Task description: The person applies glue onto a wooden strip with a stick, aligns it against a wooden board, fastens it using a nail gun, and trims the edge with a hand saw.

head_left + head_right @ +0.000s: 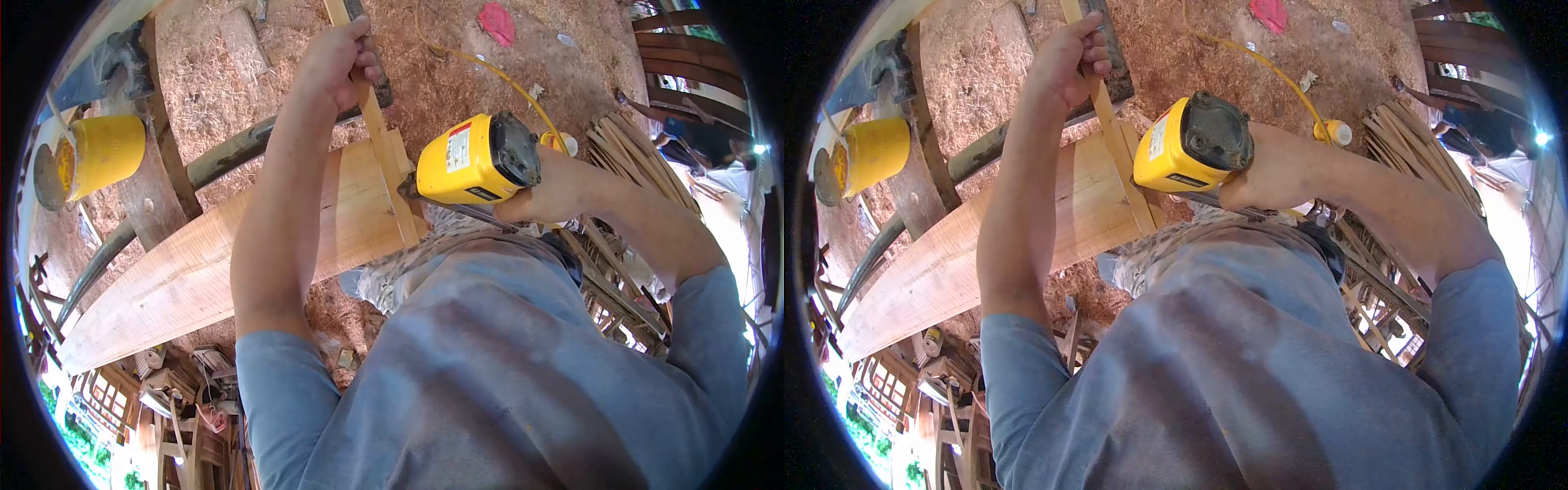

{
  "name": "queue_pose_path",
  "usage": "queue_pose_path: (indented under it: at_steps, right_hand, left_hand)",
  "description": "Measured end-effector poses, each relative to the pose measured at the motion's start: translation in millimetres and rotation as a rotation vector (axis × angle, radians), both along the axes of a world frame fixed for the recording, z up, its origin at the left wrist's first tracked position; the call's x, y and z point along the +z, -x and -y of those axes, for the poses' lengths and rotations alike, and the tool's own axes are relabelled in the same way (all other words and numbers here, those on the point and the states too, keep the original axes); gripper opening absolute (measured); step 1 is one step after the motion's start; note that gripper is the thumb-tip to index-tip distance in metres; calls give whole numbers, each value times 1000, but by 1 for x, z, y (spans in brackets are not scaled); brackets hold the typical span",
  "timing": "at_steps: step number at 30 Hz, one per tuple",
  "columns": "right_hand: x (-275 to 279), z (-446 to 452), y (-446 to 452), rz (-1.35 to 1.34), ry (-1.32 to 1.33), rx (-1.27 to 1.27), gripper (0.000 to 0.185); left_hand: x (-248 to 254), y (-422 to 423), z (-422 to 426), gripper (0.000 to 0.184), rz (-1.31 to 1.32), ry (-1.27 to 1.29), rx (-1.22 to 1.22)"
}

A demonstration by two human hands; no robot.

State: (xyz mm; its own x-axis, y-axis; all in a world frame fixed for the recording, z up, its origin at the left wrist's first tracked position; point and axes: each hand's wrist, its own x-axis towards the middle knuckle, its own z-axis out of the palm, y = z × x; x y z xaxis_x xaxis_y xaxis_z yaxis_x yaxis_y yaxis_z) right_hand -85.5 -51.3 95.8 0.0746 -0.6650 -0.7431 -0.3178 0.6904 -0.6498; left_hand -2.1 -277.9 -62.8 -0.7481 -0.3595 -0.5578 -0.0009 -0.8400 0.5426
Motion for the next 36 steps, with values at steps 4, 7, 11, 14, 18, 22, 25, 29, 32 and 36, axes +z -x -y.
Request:
queue_pose_path:
  at_steps: [4, 7, 11, 14, 18, 22, 25, 29, 32, 36]
  right_hand:
    - [3, 4, -1, -8, -25, 2, 51]
    - [4, 5, 0, -19, -50, 5, 50]
    - [-2, -2, 2, -106, -51, 54, 50]
    - [-7, -12, 6, -168, -190, 70, 54]
    - [-6, -24, -1, -58, -87, 45, 51]
    - [-23, -49, -6, -75, 72, 169, 55]
    - [-17, -41, -8, -15, 38, 94, 56]
    - [-15, -40, -7, -47, 98, 156, 57]
    - [-15, -41, -6, 4, 83, 83, 58]
    - [-11, -43, -10, -45, 68, 85, 59]
  left_hand:
    - [-4, -1, 0, 21, -7, 28, 4]
    - [-5, -1, 1, 21, -23, 24, -1]
    - [-9, -1, 1, 20, -31, 18, 6]
    - [-6, -1, 1, 19, -21, 24, -3]
    - [9, -2, 6, 31, -38, -87, -81]
    - [3, -9, 4, 32, -70, -138, -117]
    - [9, -7, 3, 32, -4, -142, -77]
    - [9, -4, 2, 33, -29, -121, -86]
    - [6, -6, 3, 34, -59, -153, -97]
    - [4, -7, 4, 35, -53, -140, -109]
